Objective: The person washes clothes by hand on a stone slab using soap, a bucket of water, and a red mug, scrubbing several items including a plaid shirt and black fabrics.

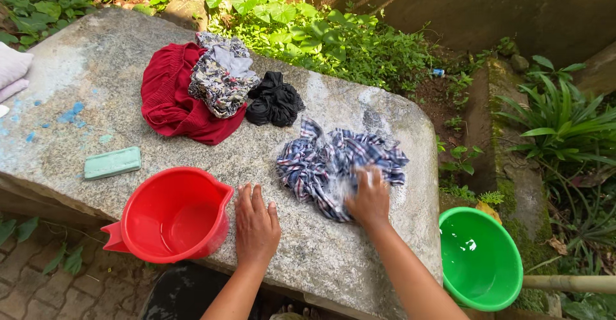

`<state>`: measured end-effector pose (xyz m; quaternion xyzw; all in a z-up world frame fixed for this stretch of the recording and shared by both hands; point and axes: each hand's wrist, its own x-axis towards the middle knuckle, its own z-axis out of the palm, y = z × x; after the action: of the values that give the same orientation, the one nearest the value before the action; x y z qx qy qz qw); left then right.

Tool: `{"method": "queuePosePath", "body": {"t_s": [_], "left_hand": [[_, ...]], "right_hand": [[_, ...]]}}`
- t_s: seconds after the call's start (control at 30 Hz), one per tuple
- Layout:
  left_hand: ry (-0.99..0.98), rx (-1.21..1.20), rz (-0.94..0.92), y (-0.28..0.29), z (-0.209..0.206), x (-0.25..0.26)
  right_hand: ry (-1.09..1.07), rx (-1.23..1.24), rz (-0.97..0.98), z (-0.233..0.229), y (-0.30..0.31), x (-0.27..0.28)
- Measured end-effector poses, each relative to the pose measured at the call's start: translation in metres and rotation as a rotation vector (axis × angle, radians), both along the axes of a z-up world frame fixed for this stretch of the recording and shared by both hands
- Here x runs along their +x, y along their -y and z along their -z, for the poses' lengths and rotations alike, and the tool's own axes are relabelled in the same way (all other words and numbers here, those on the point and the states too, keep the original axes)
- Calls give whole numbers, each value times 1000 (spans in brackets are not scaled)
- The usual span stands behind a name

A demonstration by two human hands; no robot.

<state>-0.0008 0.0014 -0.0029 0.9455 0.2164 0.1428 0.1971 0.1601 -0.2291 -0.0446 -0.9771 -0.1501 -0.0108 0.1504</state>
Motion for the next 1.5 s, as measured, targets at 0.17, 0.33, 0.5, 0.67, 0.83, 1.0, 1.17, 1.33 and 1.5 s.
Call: {"method": "queuePosePath", "body": {"t_s": [0.17, 0.33, 0.5, 0.67, 0.83, 1.0, 1.17, 1.33, 1.5], "left_hand": [[25, 15, -7, 1, 0, 1], [-4, -25, 0, 3, -3, -7], [-18, -15, 10, 1, 0, -4], [30, -25, -10, 0, 2, 0], [49, -5, -2, 5, 4, 0], [-5, 113, 18, 0, 7, 1], [-20, 17, 11, 0, 11, -2], [-35, 49, 12, 4, 7, -1], [-24, 106, 24, 3, 9, -2]], "right_hand": [[70, -152, 185, -30, -57, 91], [-109, -181, 0, -14, -17, 58], [-202, -285, 26, -5, 11, 27], [-49, -245, 114, -5, -25, 117], [-158, -64, 41, 9, -12, 43], [2, -114, -135, 30, -15, 51], [-167, -159, 43, 55, -55, 176], [-73, 41, 21, 27, -23, 71], [-230, -343, 116, -4, -28, 8]]}}
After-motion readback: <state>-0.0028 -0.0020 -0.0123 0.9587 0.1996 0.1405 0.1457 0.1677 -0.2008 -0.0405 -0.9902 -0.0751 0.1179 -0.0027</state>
